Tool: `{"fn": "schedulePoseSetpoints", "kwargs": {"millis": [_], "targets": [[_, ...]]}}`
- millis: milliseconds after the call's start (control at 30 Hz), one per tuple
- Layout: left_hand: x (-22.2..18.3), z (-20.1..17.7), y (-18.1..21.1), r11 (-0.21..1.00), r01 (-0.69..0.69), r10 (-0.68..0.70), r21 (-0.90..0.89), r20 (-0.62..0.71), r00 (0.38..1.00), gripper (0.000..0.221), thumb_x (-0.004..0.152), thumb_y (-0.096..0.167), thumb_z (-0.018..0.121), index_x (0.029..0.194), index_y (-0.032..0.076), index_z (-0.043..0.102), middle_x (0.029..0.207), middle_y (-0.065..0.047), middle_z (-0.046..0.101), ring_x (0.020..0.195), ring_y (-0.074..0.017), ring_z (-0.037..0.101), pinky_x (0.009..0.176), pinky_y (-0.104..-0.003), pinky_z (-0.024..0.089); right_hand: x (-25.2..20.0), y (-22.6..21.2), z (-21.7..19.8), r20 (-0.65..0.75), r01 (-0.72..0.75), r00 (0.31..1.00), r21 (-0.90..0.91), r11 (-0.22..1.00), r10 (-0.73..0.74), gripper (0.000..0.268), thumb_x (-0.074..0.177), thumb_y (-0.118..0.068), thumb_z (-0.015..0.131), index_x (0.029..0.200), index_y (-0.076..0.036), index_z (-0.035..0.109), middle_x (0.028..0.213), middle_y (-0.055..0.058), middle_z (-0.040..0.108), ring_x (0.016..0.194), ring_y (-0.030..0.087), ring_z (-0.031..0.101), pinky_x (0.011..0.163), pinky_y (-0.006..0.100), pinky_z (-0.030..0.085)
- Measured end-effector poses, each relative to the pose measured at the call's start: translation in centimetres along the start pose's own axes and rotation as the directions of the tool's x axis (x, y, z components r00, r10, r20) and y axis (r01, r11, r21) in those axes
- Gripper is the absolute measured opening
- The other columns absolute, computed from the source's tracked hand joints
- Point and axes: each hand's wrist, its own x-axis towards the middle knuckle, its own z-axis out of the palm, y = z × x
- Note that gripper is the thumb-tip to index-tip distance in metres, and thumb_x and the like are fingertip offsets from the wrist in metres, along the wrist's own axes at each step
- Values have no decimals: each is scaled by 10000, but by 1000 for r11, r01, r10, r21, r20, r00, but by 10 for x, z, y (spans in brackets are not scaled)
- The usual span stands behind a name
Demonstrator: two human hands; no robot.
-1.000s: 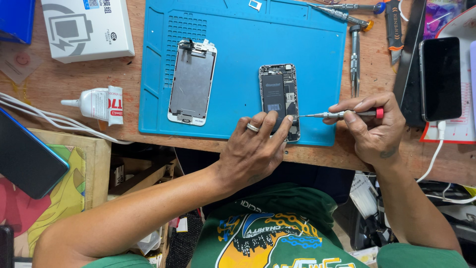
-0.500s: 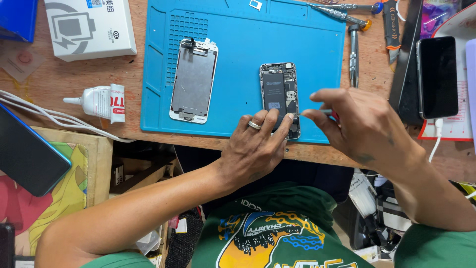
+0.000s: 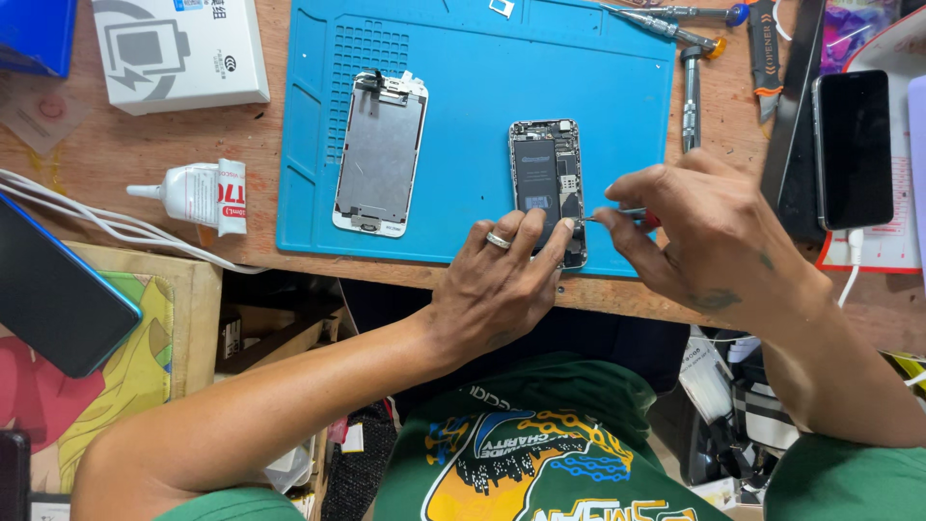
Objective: The person uses a precision screwdriver to remove screws from a disassembled smartphone. They then place a new battery into the phone chassis, connect the battery ribbon cable, and reattach the front screen assembly.
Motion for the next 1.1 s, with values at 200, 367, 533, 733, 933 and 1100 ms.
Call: {"fn": "schedulePoseSetpoints", "kwargs": {"millis": [200, 367, 533, 733, 933, 1100], "targets": [[1, 0, 0, 1000, -9, 9, -3, -8, 1000, 515, 925, 207, 703, 1381, -10, 601, 1252, -156, 556, 1143, -268, 547, 950, -393, 421, -3, 4, 4, -5, -81, 997, 36, 996, 81, 207, 937, -122, 803, 977, 1, 642, 798, 121, 688, 692, 218, 706, 604, 336, 537], [1, -1, 0, 1000, -13, 13, 6, 3, 1000, 517, 922, 212, 703, 1379, -7, 600, 1250, -161, 556, 1138, -267, 547, 951, -393, 419, -12, 19, 1, -17, -136, 990, 41, 990, 137, 217, 944, -143, 820, 972, -5, 655, 818, 113, 708, 705, 189, 716, 618, 310, 558], [-1, -2, -1, 1000, -21, 21, -3, 4, 1000, 563, 926, 225, 703, 1418, -11, 564, 1258, -165, 551, 1152, -273, 546, 958, -395, 408, -12, 63, 0, -196, -155, 963, 154, 976, 184, 266, 1056, -187, 817, 982, -6, 638, 1012, 128, 739, 931, 176, 744, 812, 287, 601], [1, -9, -2, 997, 20, -21, -81, -11, 1000, 599, 908, 252, 698, 1426, -1, 538, 1281, -170, 538, 1177, -292, 541, 1013, -409, 401, -3, 88, 39, -139, -275, 951, 23, 961, 275, 197, 987, -175, 855, 1021, -23, 734, 938, 118, 744, 793, 165, 726, 689, 267, 580], [1, -12, -1, 983, 66, -69, -174, -15, 997, 559, 883, 279, 709, 1342, -11, 575, 1260, -191, 537, 1167, -324, 541, 1024, -435, 400, 21, 88, 44, -138, -192, 976, -204, 960, 166, 226, 982, -257, 848, 990, -50, 757, 967, 119, 677, 845, 239, 640, 698, 369, 527], [-2, -10, -2, 992, 52, -54, -114, -19, 998, 471, 905, 245, 719, 1288, -9, 616, 1263, -193, 558, 1157, -313, 552, 998, -430, 418, 93, 111, 78, -145, -139, 979, 16, 990, 140, 205, 1015, -186, 795, 1048, -4, 706, 1034, 133, 667, 903, 274, 634, 799, 414, 510]]}}
